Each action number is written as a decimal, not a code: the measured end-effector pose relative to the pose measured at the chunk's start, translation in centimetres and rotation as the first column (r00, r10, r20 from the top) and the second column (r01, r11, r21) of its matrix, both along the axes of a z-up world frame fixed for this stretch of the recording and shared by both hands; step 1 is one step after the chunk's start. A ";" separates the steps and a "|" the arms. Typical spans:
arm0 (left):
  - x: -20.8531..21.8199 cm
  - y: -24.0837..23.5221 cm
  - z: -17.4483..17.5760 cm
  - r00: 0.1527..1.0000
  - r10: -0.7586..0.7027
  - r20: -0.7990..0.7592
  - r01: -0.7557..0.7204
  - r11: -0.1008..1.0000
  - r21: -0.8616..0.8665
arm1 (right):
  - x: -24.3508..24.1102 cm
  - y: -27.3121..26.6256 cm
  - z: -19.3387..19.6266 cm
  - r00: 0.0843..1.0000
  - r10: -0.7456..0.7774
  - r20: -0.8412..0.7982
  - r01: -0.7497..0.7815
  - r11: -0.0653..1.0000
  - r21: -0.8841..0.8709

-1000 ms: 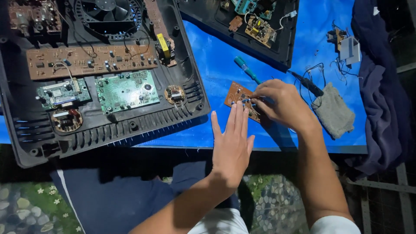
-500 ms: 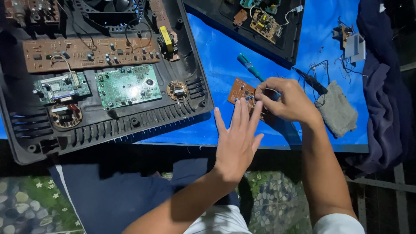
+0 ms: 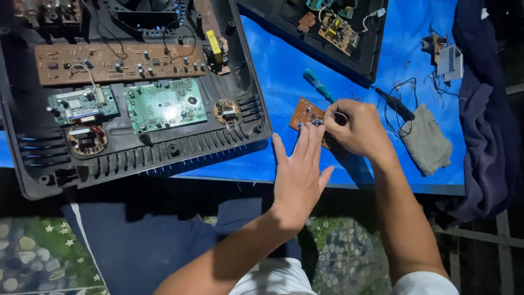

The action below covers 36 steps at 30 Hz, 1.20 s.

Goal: The person works on the internal components of a disassembled electronic device, connecting wires to circuit boards and adjusting components within the casing. They handle wires, circuit boards, and a fan assembly while seated on the floor.

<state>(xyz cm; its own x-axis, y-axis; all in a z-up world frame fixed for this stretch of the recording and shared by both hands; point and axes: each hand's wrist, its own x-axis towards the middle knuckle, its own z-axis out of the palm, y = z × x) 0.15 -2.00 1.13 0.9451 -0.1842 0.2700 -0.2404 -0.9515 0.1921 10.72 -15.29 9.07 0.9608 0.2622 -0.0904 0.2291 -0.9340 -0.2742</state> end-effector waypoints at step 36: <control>-0.4 -0.9 -1.4 0.999 0.046 0.007 -0.045 0.994 -0.097 | -11.2 3.9 9.9 0.959 -0.100 0.265 -0.034 0.888 0.459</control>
<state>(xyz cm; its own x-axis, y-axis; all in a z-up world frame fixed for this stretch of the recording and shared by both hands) -0.21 -2.92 -0.28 0.9492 -0.1134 0.2936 -0.1994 -0.9385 0.2819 -0.51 -11.37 18.98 0.9378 0.1772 0.2985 0.3288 -0.7290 -0.6003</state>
